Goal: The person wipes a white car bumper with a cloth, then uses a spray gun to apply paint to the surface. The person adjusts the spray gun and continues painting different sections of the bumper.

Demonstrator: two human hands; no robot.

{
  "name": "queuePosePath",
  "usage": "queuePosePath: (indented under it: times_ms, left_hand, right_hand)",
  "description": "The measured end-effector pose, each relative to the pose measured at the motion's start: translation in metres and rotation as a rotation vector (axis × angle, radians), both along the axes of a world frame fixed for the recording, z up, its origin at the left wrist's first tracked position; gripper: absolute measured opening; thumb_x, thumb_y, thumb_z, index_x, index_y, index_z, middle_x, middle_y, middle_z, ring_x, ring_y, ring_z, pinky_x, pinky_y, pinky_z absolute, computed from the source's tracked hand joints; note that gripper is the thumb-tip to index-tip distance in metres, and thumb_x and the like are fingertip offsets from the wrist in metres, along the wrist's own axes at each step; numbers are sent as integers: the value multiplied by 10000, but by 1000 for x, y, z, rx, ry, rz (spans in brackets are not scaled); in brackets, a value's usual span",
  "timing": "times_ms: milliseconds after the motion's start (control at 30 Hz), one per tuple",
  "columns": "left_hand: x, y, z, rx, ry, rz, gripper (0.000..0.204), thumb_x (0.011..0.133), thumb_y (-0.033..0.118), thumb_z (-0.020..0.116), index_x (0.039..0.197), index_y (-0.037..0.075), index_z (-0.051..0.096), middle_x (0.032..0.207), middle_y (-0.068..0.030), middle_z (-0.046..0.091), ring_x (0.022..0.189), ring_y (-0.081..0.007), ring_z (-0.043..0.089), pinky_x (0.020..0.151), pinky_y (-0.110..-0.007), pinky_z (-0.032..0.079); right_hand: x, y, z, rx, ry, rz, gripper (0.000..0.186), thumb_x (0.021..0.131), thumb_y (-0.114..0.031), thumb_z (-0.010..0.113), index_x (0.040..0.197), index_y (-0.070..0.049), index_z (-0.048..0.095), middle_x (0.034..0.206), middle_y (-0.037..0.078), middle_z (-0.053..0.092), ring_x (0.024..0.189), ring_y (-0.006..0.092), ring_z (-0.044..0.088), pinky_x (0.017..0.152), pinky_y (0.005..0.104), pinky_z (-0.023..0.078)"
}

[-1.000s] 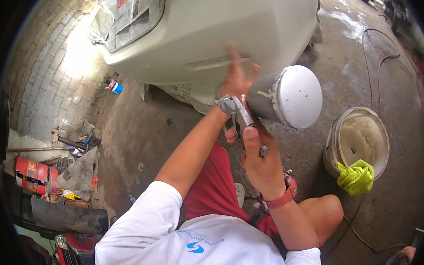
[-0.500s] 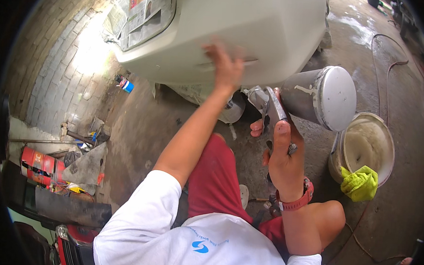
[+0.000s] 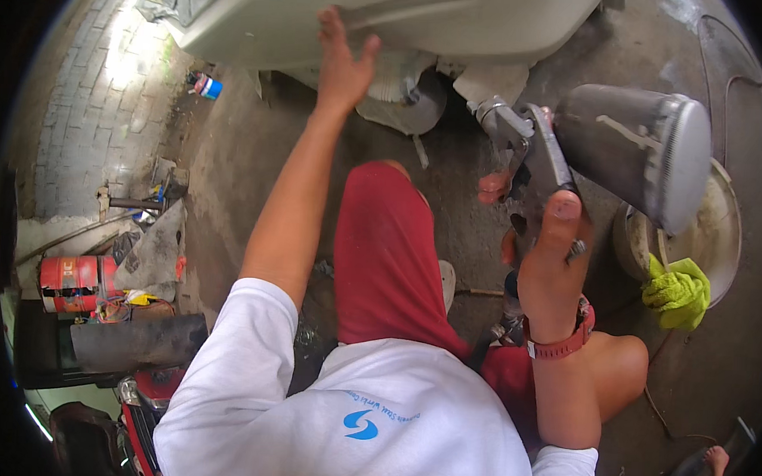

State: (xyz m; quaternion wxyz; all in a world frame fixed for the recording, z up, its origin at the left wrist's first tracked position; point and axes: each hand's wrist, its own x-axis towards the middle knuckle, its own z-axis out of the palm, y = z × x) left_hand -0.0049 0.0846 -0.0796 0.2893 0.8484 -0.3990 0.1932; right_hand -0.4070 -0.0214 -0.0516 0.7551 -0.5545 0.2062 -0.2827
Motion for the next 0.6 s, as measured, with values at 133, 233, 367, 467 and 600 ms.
queuePosePath:
  times_ms: [133, 233, 367, 467, 600]
  left_hand:
    - [-3, -9, -1, -341, 528, 131, 1131, 1098, 671, 572, 1790, 8, -29, 1837, -362, 64, 1716, -490, 116, 1376, -479, 225]
    - [-36, -60, 0, -437, 459, 131, 1083, 1130, 664, 510, 1788, 49, -90, 1847, -314, -117, 1714, -512, -13, 1405, -546, 76]
    - [-80, -96, -9, -335, 193, -125, 1099, 1115, 640, 562, 1795, 56, -73, 1827, -357, 113, 1708, -515, 109, 1397, -583, 121]
    - [-91, -88, -23, -301, 101, -136, 1072, 1113, 687, 491, 1805, 70, -47, 1839, -343, 67, 1694, -559, 114, 1359, -657, 161]
    - [-68, -78, -28, -320, 88, -132, 1007, 1131, 674, 425, 1813, 90, -29, 1846, -338, 28, 1681, -608, 84, 1301, -776, 154]
  right_hand:
    - [5, 5, -16, 4, 83, 20, 1032, 1056, -881, 363, 1732, -101, 366, 1174, 145, 770, 995, 196, 747, 537, 277, 482]
    - [17, 10, -21, 30, 52, 30, 1201, 944, -984, 443, 1760, -114, 305, 1201, 180, 753, 1057, 229, 747, 517, 259, 494]
    - [31, 19, -24, 98, 25, 46, 1305, 872, -1007, 542, 1784, -125, 235, 1225, 227, 738, 1074, 299, 751, 489, 263, 514]
    - [38, 27, -28, 87, 41, 24, 1269, 884, -983, 563, 1761, -115, 272, 1243, 247, 728, 1088, 355, 750, 489, 288, 524]
    - [53, 35, -31, 54, 56, -24, 1168, 917, -969, 531, 1627, -45, 439, 1257, 249, 730, 1092, 358, 752, 492, 301, 530]
